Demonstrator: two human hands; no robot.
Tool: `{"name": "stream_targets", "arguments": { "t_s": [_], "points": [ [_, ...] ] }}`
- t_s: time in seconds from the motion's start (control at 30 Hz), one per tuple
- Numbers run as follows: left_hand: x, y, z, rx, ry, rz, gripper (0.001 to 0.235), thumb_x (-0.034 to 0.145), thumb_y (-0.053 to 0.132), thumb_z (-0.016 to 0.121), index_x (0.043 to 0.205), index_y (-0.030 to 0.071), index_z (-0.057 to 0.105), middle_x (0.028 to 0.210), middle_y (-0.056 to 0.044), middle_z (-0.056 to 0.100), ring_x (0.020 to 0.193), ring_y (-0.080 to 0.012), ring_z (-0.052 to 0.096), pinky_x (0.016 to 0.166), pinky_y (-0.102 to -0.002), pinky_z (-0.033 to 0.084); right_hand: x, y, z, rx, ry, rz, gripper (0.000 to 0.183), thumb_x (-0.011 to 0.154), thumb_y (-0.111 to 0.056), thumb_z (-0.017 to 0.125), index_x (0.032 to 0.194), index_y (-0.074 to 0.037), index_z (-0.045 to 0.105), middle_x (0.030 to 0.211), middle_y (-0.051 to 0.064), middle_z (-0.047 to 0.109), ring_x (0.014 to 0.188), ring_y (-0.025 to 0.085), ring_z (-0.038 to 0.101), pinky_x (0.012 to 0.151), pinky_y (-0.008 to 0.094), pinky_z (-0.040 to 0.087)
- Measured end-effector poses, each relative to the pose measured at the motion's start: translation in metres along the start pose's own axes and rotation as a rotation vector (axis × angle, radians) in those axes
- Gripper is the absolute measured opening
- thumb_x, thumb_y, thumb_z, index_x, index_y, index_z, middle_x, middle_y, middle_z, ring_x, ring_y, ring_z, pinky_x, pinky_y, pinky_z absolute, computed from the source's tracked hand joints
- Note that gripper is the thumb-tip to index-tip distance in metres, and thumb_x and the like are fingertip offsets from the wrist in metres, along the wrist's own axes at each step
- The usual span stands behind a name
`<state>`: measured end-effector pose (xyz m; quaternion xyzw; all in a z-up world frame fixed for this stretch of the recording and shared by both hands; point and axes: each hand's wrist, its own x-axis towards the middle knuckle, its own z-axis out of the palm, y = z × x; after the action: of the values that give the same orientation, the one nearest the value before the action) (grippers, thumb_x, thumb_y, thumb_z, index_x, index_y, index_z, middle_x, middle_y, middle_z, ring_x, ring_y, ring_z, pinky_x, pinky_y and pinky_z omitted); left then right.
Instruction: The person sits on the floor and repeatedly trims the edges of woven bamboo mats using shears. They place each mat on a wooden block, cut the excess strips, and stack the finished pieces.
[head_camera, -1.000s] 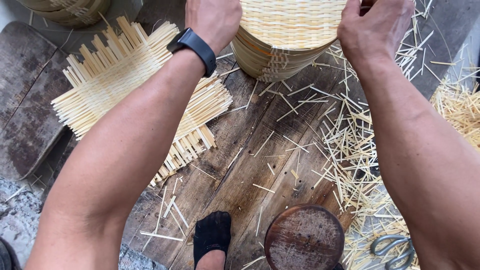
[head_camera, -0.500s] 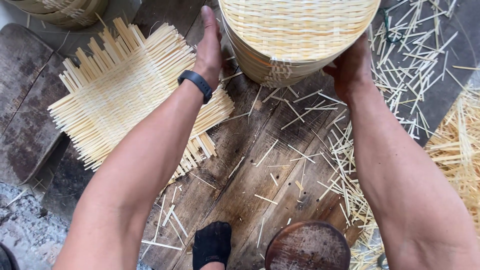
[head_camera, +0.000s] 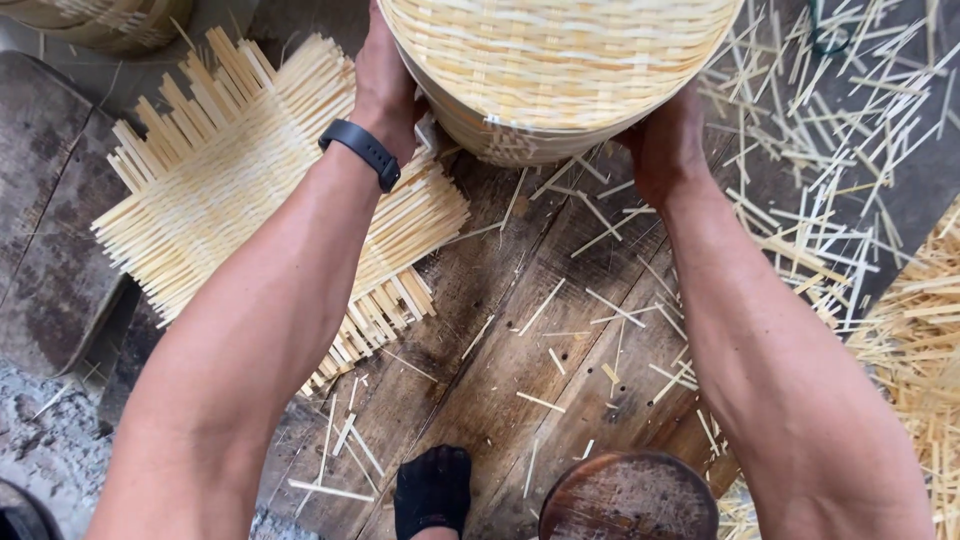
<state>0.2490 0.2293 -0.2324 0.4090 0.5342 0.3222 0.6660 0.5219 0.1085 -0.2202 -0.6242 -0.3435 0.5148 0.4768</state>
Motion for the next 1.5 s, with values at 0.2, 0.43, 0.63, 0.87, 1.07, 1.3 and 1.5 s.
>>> {"name": "stream_targets", "arguments": {
  "t_s": [0.2,0.43,0.63,0.87,1.07,1.3,1.5],
  "points": [
    [-0.001,0.006,-0.006,0.011,-0.016,-0.007,0.113,0.076,0.086,0.028,0.159,0.009,0.024,0.160,-0.027,0.030,0.148,-0.0421,0.030,0.113,-0.058,0.034,-0.002,-0.020,0.008,0.071,-0.001,0.016,0.070,0.104,-0.056,0.031,0.143,-0.001,0.046,0.135,0.023,0.062,0.119,0.029,0.069,0.095,0.045,0.063],
    [-0.010,0.010,-0.044,0.069,0.142,-0.038,0.100,0.092,0.078,0.038,0.138,-0.008,0.059,0.144,-0.030,0.063,0.136,-0.0436,0.062,0.111,-0.054,0.056,-0.113,-0.038,-0.006,-0.281,0.198,-0.107,0.066,0.109,-0.052,0.032,0.138,0.002,0.058,0.135,0.022,0.067,0.121,0.030,0.068,0.097,0.043,0.059],
    [-0.199,0.001,-0.095,1.559,-0.179,0.280,0.100,0.072,0.043,0.083,0.156,0.016,0.037,0.157,-0.028,0.026,0.146,-0.0405,0.023,0.116,-0.061,0.021,-0.368,0.032,-0.114,-0.875,0.260,0.299,0.068,0.090,-0.046,0.071,0.142,-0.003,0.059,0.136,0.020,0.064,0.127,0.032,0.061,0.106,0.050,0.047],
    [-0.241,-0.084,-0.156,1.610,-0.349,0.460,0.051,0.085,0.042,0.072,0.135,0.044,0.060,0.169,-0.009,0.014,0.154,-0.0347,0.009,0.124,-0.061,0.012,-0.532,0.178,-0.060,0.378,0.405,0.501,0.043,0.099,-0.015,0.058,0.138,0.002,0.054,0.125,0.018,0.067,0.105,0.032,0.066,0.083,0.051,0.059],
    [-0.239,-0.081,-0.174,1.495,-0.361,0.590,0.019,0.093,0.037,0.068,0.105,0.026,0.079,0.149,-0.007,0.056,0.145,-0.0343,0.039,0.112,-0.043,0.042,-0.489,0.136,0.035,0.782,0.684,0.204,0.046,0.096,-0.016,0.055,0.140,-0.009,0.047,0.141,0.007,0.058,0.127,0.031,0.057,0.099,0.061,0.051],
    [-0.301,0.072,-0.207,1.027,0.035,0.641,0.020,0.110,0.019,0.060,0.098,0.005,0.070,0.101,-0.009,0.078,0.086,-0.0168,0.073,0.073,-0.033,0.059,-0.495,0.138,0.028,0.591,0.944,0.390,0.034,0.103,-0.022,0.056,0.129,0.000,0.053,0.111,0.018,0.066,0.094,0.031,0.069,0.080,0.046,0.060],
    [-0.443,0.168,-0.059,1.147,-0.355,0.688,0.016,0.106,0.016,0.060,0.100,0.005,0.070,0.089,-0.011,0.075,0.072,-0.0201,0.069,0.060,-0.036,0.056,-0.523,0.129,-0.026,0.586,0.985,0.132,0.038,0.103,-0.035,0.059,0.123,-0.003,0.058,0.097,0.011,0.066,0.081,0.023,0.068,0.071,0.039,0.057]
  ]
}}
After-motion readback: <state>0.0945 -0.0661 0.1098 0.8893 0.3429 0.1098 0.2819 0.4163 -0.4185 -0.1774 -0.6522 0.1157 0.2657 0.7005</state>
